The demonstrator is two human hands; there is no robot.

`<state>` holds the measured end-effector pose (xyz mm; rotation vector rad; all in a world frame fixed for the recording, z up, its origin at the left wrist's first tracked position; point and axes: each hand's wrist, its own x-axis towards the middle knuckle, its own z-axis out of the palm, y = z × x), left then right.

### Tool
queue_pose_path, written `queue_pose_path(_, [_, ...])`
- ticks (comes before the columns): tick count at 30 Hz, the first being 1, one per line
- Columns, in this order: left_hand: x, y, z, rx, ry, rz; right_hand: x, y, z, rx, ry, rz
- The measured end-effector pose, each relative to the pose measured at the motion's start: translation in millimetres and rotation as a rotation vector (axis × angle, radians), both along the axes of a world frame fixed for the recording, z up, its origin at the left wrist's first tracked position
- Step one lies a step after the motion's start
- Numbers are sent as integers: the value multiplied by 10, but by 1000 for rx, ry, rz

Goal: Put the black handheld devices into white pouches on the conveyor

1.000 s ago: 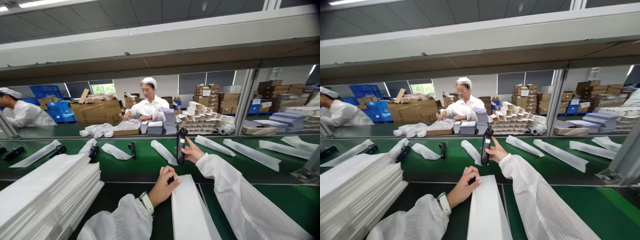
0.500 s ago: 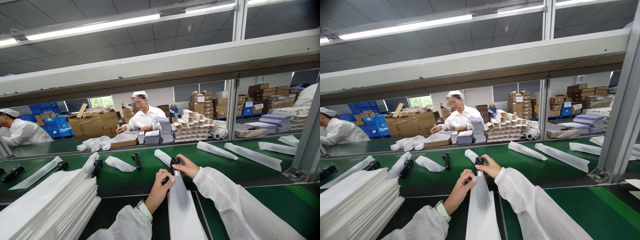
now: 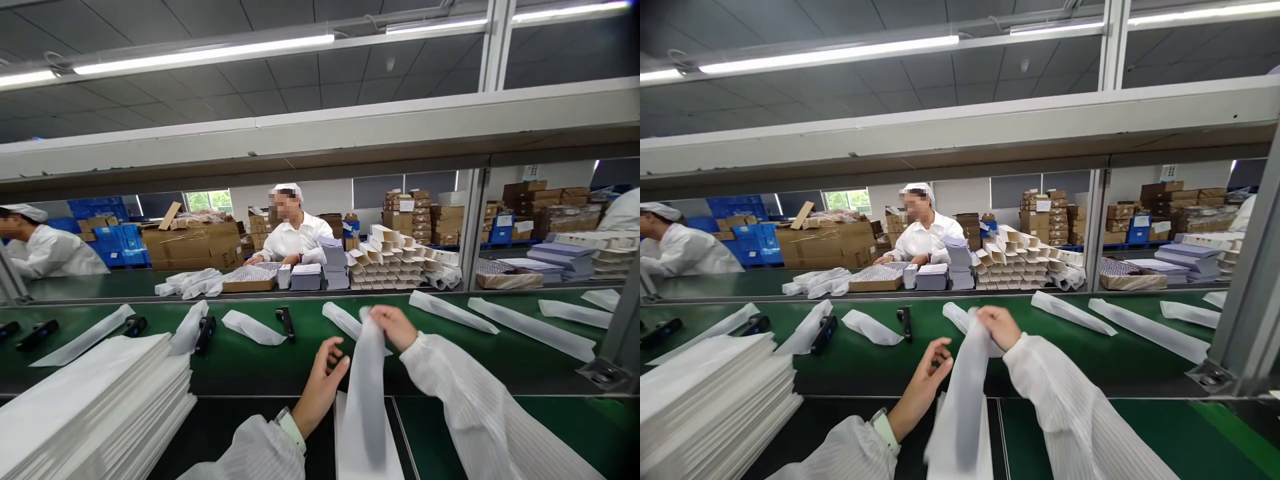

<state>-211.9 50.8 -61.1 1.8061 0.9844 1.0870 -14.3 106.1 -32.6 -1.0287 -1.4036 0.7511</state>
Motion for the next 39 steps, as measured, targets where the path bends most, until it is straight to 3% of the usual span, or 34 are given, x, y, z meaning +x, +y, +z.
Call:
queue_pose_path(3, [-50, -57, -37, 13, 269, -144, 429, 132, 243, 184, 93, -348])
queue_pose_path(5, [-76, -80, -33, 49, 405, -221, 727, 175, 336, 243, 13, -538])
queue_pose_path(9, [-108, -76, -11, 92, 476, -249, 1117, 197, 275, 274, -293, -863])
queue_pose_path(13, [-125, -37, -54, 100, 451, -254, 1216, 269, 63, 213, -429, -867])
queue_pose_path(19, [-119, 3, -111, 53, 326, -156, 1261, 293, -327, 110, -550, -836])
queue_pose_path(22, [-118, 9, -108, 46, 281, -125, 1210, 210, -406, 66, -594, -846])
queue_pose_path(25, [-122, 17, -116, 22, 264, -119, 889, 49, -342, 134, -684, -648])
queue_pose_path(29, [-125, 37, -147, 1, 237, -122, 89, -347, -303, 158, -657, 5])
queue_pose_path(31, [-126, 41, -155, 1, 217, -114, -240, -545, -344, 97, -638, 187])
queue_pose_path(34, [-129, 25, -137, -4, 167, -125, -440, -704, -426, 53, -616, 157])
queue_pose_path(36, [-132, 0, -108, 3, 136, -142, -425, -719, -472, 62, -616, 83])
queue_pose_path(39, [-137, -32, -65, 55, 147, -150, -353, -686, -514, 115, -605, 93])
